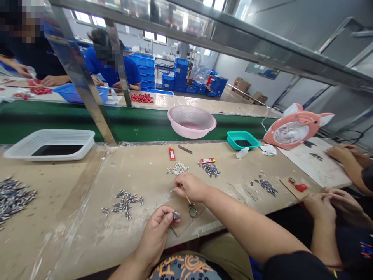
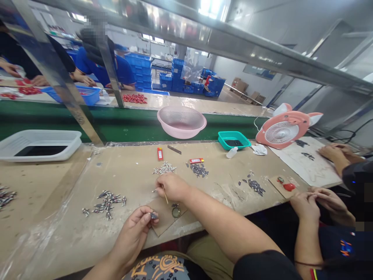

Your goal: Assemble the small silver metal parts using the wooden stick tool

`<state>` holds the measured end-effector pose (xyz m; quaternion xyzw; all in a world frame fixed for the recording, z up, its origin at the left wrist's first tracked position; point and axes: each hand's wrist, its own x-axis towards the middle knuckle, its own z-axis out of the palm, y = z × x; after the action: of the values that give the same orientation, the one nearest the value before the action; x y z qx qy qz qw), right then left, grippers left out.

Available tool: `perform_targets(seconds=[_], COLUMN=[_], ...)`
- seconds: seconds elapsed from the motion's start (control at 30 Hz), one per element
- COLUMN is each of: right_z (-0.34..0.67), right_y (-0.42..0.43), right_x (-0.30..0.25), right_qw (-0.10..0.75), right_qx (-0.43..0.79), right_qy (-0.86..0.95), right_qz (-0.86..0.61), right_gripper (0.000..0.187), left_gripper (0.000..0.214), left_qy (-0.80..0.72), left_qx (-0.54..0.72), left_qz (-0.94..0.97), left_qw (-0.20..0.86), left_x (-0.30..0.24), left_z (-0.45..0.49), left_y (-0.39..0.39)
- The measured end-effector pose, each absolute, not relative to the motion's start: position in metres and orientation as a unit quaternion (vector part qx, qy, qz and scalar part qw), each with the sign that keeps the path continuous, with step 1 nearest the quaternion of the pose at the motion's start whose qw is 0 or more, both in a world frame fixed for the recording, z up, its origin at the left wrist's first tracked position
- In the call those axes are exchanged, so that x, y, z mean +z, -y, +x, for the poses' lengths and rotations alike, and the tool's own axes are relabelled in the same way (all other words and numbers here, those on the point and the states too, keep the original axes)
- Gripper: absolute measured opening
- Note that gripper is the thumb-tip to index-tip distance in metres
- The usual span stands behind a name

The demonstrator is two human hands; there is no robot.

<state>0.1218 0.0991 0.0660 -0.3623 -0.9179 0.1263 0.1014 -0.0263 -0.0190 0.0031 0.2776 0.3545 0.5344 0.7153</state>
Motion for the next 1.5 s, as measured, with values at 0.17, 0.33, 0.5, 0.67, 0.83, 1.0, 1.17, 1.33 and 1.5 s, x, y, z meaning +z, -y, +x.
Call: perform_targets(seconds=[0.17, 0.33, 0.5, 0.67, 0.83, 1.0, 1.17, 1.33, 1.5], right_z=[0.130, 0.132, 0.130, 0.129, 0.126, 0.124, 0.149, 0.184, 0.189], right_y=[-0.042, -0.015, -0.009, -0.005, 0.000, 0.006, -0.004, -0.030, -0.049], right_x=[0.083, 0.083, 0.078, 0.081, 0.083, 0.083, 0.085, 0.064, 0.038], right_qw=[0.210, 0.207, 0.189, 0.170, 0.154, 0.160, 0.256, 0.232, 0.110], right_qx=[0.198, 0.142, 0.099, 0.061, 0.037, 0.049, 0.112, 0.119, 0.135], right_qy=[0.874, 0.875, 0.880, 0.885, 0.890, 0.887, 0.859, 0.851, 0.903], right_qz=[-0.392, -0.413, -0.425, -0.428, -0.427, -0.431, -0.429, -0.456, -0.393], right_gripper=[0.007, 0.006, 0.004, 0.003, 0.004, 0.005, 0.006, 0.007, 0.013], left_gripper=[0.010, 0.015, 0.023, 0.021, 0.018, 0.019, 0.026, 0.025, 0.023], left_qy=[-0.353, -0.398, -0.442, -0.445, -0.424, -0.421, -0.416, -0.417, -0.417], left_qx=[0.577, 0.595, 0.610, 0.610, 0.614, 0.621, 0.623, 0.629, 0.622], left_qz=[0.252, 0.278, 0.284, 0.300, 0.312, 0.301, 0.281, 0.268, 0.266], left_qw=[0.693, 0.641, 0.593, 0.583, 0.588, 0.589, 0.599, 0.599, 0.607], left_x=[0.002, 0.006, 0.011, 0.010, 0.008, 0.010, 0.014, 0.015, 0.013], left_z=[-0.023, -0.019, -0.015, -0.014, -0.014, -0.013, -0.015, -0.025, -0.034], left_y=[0.020, 0.024, 0.029, 0.033, 0.036, 0.039, 0.040, 0.035, 0.029])
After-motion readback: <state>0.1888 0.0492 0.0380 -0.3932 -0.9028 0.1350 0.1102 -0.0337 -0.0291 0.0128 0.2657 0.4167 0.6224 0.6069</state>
